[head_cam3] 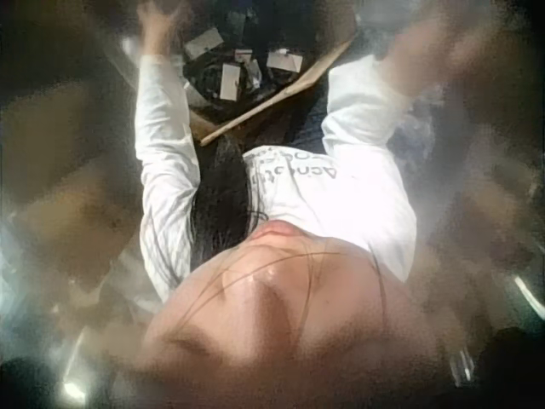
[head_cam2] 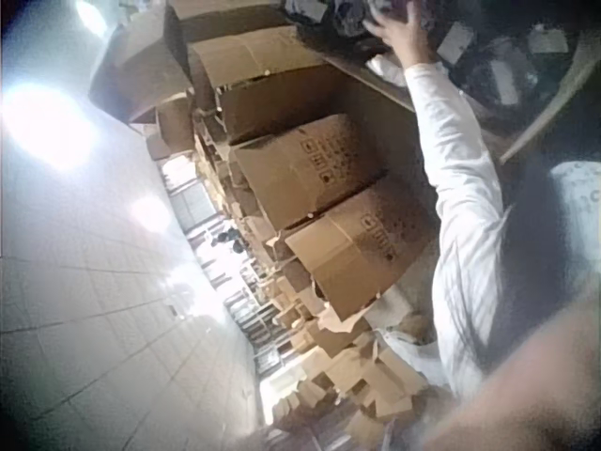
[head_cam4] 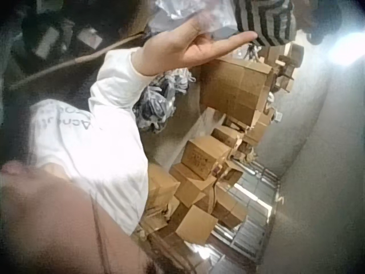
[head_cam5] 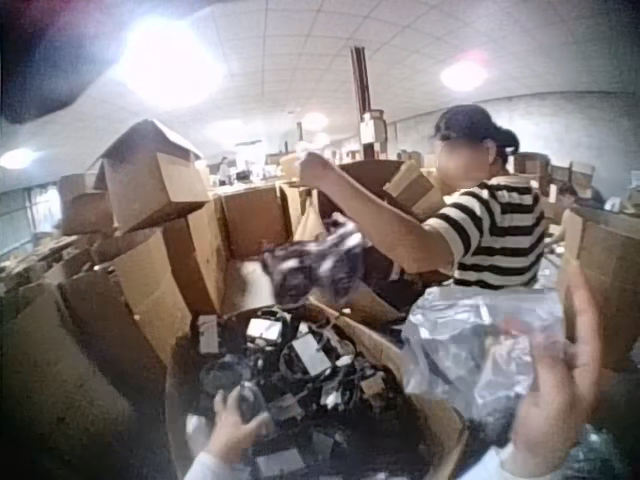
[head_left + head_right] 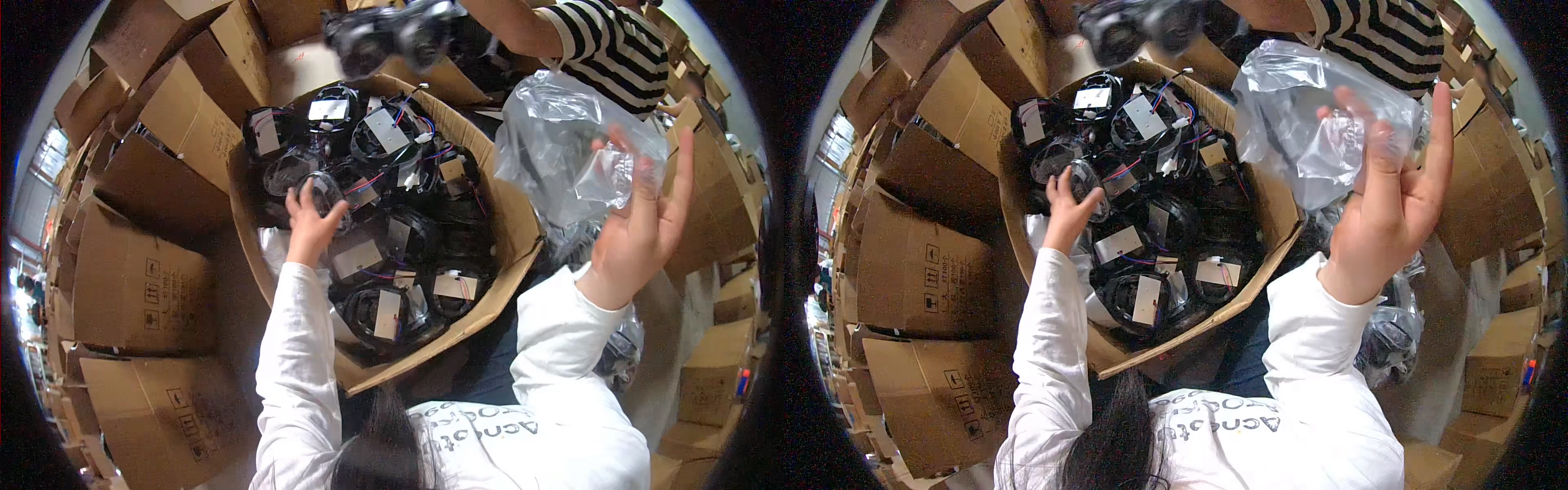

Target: The person sorts plastic component assemblies by hand, packing them into individual plastic bags, then placing the bagged assemblies into large cardboard boxes.

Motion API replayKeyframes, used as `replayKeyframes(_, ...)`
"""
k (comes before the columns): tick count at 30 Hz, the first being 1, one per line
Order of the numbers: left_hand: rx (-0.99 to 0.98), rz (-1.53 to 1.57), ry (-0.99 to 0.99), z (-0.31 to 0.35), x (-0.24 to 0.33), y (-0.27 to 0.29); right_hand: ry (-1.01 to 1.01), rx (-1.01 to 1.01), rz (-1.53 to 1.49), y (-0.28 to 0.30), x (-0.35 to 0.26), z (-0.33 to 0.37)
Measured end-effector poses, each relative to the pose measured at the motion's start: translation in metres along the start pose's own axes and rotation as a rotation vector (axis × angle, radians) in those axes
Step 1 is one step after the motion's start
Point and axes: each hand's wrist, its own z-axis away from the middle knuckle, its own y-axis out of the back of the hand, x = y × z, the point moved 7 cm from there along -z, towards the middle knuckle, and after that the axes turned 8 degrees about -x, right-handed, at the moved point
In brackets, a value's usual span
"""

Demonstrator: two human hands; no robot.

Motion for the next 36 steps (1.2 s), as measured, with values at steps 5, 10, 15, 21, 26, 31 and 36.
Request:
replayKeyframes(5, -0.174, -0.044, 0.029, 0.001, 0.001, -0.022, 0.126, 0.056, -0.040, -0.011, 0.004, -0.003)
replayKeyframes(10, -0.171, 0.072, 0.074, -0.001, -0.015, -0.023, 0.282, -0.003, 0.037, -0.030, 0.012, 0.003)
replayKeyframes(15, -0.027, -0.085, -0.038, -0.001, -0.020, -0.023, 0.217, -0.056, 0.192, -0.043, 0.067, 0.011)
replayKeyframes(21, 0.075, -0.353, -0.015, 0.020, 0.006, -0.044, 0.204, -0.324, 0.776, -0.072, 0.149, 0.037)
replayKeyframes(26, -0.023, -0.256, 0.017, 0.017, 0.003, -0.040, -0.345, -0.630, 0.684, -0.098, 0.231, 0.078)
replayKeyframes(31, 0.055, -0.139, 0.029, 0.020, 0.015, -0.034, -0.554, -1.300, 0.602, -0.135, 0.266, 0.147)
replayKeyframes(36, 0.082, -0.271, 0.087, 0.021, 0.029, -0.023, -0.314, -1.735, 0.563, -0.144, 0.251, 0.176)
